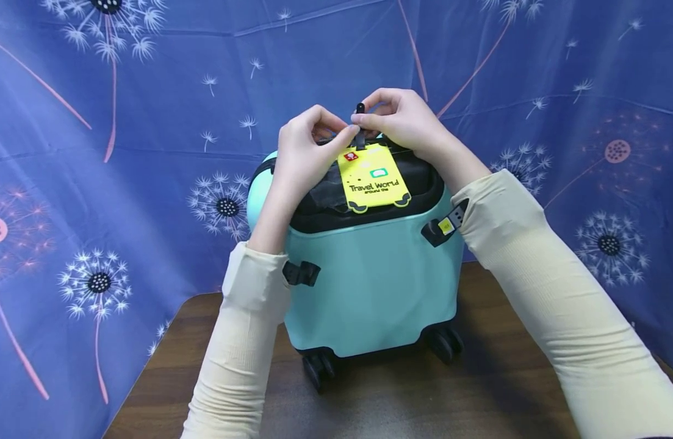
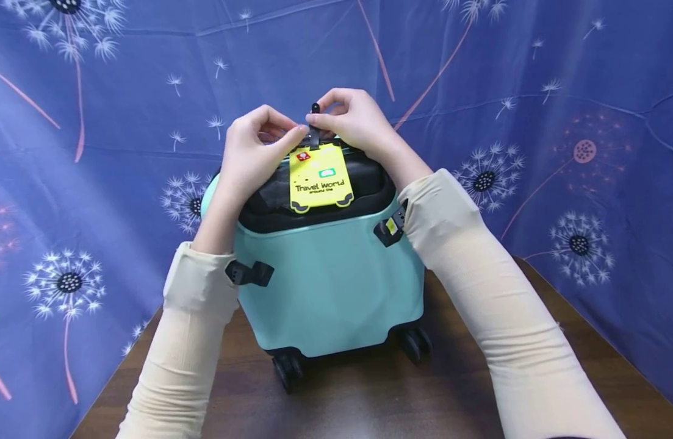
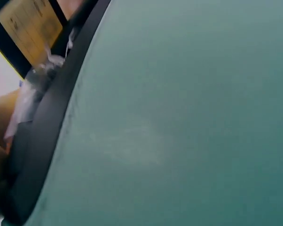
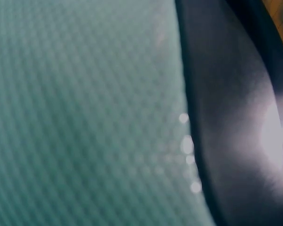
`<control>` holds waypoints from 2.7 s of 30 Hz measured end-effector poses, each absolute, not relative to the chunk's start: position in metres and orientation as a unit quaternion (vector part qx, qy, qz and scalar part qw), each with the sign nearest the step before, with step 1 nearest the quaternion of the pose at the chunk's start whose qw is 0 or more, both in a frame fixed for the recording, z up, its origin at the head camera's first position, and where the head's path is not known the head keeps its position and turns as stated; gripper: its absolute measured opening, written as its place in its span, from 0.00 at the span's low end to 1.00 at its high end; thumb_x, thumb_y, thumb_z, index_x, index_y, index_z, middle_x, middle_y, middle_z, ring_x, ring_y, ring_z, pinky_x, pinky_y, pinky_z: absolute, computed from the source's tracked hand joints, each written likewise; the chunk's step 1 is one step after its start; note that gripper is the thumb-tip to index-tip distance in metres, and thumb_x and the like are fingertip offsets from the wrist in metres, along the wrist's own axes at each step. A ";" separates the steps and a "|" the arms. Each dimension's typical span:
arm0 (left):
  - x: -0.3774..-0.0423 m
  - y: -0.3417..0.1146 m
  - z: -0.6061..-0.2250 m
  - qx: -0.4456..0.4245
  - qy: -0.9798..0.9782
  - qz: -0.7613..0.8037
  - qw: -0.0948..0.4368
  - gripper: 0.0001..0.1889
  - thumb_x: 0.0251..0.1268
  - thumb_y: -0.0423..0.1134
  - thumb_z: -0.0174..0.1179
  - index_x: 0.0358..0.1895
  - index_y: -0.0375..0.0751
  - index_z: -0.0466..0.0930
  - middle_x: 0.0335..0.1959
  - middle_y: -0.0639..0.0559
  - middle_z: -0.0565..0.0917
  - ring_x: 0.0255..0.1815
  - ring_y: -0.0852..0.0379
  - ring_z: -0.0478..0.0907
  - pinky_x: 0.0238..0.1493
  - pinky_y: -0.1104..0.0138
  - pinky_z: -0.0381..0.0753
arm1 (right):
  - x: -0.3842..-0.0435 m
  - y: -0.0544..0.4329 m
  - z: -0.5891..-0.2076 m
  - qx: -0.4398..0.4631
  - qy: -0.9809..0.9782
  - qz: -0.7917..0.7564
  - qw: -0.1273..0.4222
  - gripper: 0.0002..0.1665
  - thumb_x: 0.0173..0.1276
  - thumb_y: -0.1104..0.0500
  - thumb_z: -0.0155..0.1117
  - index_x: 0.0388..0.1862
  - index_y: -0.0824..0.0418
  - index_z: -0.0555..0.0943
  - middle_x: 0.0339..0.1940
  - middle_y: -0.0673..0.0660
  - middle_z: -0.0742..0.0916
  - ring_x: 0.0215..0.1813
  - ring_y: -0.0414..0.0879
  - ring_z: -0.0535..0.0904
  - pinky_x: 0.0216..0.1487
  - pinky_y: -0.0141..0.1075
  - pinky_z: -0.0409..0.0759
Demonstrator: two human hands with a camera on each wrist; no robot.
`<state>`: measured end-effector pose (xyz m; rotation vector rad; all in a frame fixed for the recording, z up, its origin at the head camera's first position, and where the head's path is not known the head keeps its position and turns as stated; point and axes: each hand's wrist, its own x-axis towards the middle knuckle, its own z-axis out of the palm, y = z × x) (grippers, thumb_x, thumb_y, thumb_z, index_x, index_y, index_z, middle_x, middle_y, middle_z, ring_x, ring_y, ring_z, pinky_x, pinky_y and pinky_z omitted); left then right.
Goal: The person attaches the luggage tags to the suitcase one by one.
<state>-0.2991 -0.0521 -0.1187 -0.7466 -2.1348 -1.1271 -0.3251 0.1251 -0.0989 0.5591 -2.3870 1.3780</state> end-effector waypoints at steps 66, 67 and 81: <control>-0.284 -0.084 -0.167 -0.555 -0.674 -0.338 0.350 0.08 0.49 0.28 0.66 0.34 0.41 0.86 0.38 0.50 0.86 0.46 0.59 0.79 0.57 0.64 0.68 | -0.327 0.115 -0.097 0.138 -0.905 0.365 0.171 0.24 0.67 0.49 0.59 0.58 0.59 0.78 0.57 0.57 0.82 0.58 0.45 0.76 0.58 0.36 0.73; -0.284 -0.083 -0.168 -0.554 -0.675 -0.341 0.349 0.08 0.49 0.27 0.66 0.34 0.41 0.86 0.38 0.50 0.86 0.47 0.58 0.79 0.57 0.63 0.68 | -0.327 0.115 -0.097 0.139 -0.905 0.365 0.172 0.24 0.67 0.49 0.59 0.58 0.59 0.78 0.57 0.57 0.82 0.57 0.45 0.76 0.57 0.36 0.73; -0.283 -0.085 -0.170 -0.553 -0.674 -0.333 0.360 0.09 0.51 0.29 0.64 0.36 0.42 0.87 0.39 0.50 0.87 0.47 0.57 0.80 0.59 0.62 0.68 | -0.323 0.113 -0.099 0.143 -0.909 0.339 0.196 0.25 0.66 0.47 0.60 0.57 0.59 0.79 0.55 0.56 0.83 0.57 0.46 0.77 0.57 0.38 0.74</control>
